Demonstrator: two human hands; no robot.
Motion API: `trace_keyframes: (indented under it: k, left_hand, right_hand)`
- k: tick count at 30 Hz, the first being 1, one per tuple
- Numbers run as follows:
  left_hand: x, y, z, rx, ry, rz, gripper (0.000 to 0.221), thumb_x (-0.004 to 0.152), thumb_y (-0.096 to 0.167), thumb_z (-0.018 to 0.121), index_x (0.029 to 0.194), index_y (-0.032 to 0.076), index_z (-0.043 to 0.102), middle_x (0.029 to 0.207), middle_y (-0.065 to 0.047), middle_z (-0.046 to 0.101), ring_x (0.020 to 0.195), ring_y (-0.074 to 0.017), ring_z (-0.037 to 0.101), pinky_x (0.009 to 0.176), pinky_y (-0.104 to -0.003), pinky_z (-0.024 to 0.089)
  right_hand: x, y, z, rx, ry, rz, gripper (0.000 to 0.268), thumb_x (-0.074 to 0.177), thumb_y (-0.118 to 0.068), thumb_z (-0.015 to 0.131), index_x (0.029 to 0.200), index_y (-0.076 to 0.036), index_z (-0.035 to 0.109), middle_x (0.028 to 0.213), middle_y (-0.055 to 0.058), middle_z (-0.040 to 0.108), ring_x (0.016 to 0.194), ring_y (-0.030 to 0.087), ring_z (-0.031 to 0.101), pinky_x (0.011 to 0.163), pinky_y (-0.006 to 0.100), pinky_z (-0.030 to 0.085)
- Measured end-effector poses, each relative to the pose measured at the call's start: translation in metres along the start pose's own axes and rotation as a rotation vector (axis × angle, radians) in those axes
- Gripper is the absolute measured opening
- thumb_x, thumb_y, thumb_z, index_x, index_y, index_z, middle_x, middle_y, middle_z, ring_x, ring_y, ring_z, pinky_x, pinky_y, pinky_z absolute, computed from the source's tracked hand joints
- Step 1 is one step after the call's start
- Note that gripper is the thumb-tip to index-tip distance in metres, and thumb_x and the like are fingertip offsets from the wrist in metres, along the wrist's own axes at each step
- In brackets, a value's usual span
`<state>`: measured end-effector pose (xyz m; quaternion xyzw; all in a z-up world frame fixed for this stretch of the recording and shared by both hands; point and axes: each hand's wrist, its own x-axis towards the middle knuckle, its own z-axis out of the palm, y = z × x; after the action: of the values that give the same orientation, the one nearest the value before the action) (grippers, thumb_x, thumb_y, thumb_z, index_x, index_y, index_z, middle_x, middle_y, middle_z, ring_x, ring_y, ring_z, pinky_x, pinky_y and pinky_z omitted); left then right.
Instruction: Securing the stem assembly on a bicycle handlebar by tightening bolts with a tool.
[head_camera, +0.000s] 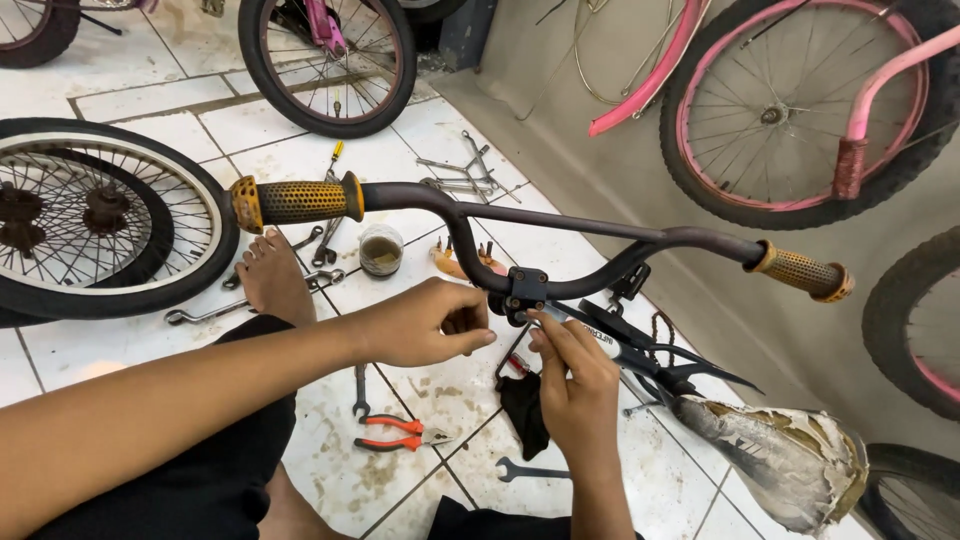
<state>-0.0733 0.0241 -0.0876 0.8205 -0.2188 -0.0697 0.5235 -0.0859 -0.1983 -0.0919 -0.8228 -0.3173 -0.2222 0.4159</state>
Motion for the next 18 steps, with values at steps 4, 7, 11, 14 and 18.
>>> trace_keyframes:
  k: [4, 7, 11, 14, 18]
  left_hand:
    - [-0.001, -0.003, -0.004, -0.090, -0.056, -0.098, 0.015, 0.093, 0.018, 0.068, 0.097, 0.003, 0.071, 0.086, -0.012, 0.074, 0.081, -0.0207, 0.076, 0.072, -0.030, 0.063]
    - [-0.001, 0.012, -0.008, -0.095, -0.084, -0.168, 0.041, 0.091, 0.030, 0.069, 0.118, -0.001, 0.063, 0.120, -0.021, 0.067, 0.113, -0.0346, 0.071, 0.087, -0.044, 0.063]
    - [0.000, 0.014, -0.004, -0.319, 0.111, -0.209, 0.055, 0.088, 0.017, 0.072, 0.133, -0.001, 0.045, 0.127, -0.024, 0.056, 0.115, -0.0369, 0.067, 0.088, -0.043, 0.065]
    - [0.009, -0.001, -0.003, -0.370, 0.201, -0.125, 0.054, 0.088, 0.017, 0.075, 0.132, 0.000, 0.049, 0.118, -0.019, 0.059, 0.108, -0.0306, 0.070, 0.085, -0.039, 0.065]
    - [0.015, -0.002, 0.001, -0.376, 0.281, -0.073, 0.037, 0.094, 0.020, 0.069, 0.124, 0.000, 0.064, 0.109, -0.017, 0.068, 0.104, -0.0266, 0.072, 0.085, -0.036, 0.064]
  right_hand:
    - [0.010, 0.014, 0.006, -0.055, 0.076, -0.034, 0.020, 0.095, -0.001, 0.066, 0.109, -0.005, 0.080, 0.072, 0.009, 0.072, 0.062, 0.025, 0.070, 0.057, 0.033, 0.053]
    - [0.015, 0.014, 0.005, -0.103, 0.058, -0.049, 0.022, 0.094, -0.001, 0.068, 0.109, -0.007, 0.081, 0.075, 0.009, 0.073, 0.065, 0.026, 0.071, 0.058, 0.033, 0.054]
    - [0.015, 0.019, 0.008, -0.155, 0.028, -0.047, 0.022, 0.092, -0.003, 0.070, 0.110, -0.010, 0.082, 0.076, 0.008, 0.074, 0.065, 0.026, 0.070, 0.059, 0.032, 0.055]
    - [0.015, 0.028, 0.006, -0.209, 0.009, -0.063, 0.023, 0.092, -0.004, 0.070, 0.110, -0.012, 0.082, 0.076, 0.006, 0.073, 0.064, 0.026, 0.069, 0.059, 0.031, 0.054]
    - [0.018, 0.026, 0.002, -0.356, -0.007, -0.134, 0.023, 0.093, -0.004, 0.069, 0.108, -0.015, 0.083, 0.075, 0.005, 0.072, 0.063, 0.025, 0.067, 0.059, 0.030, 0.052]
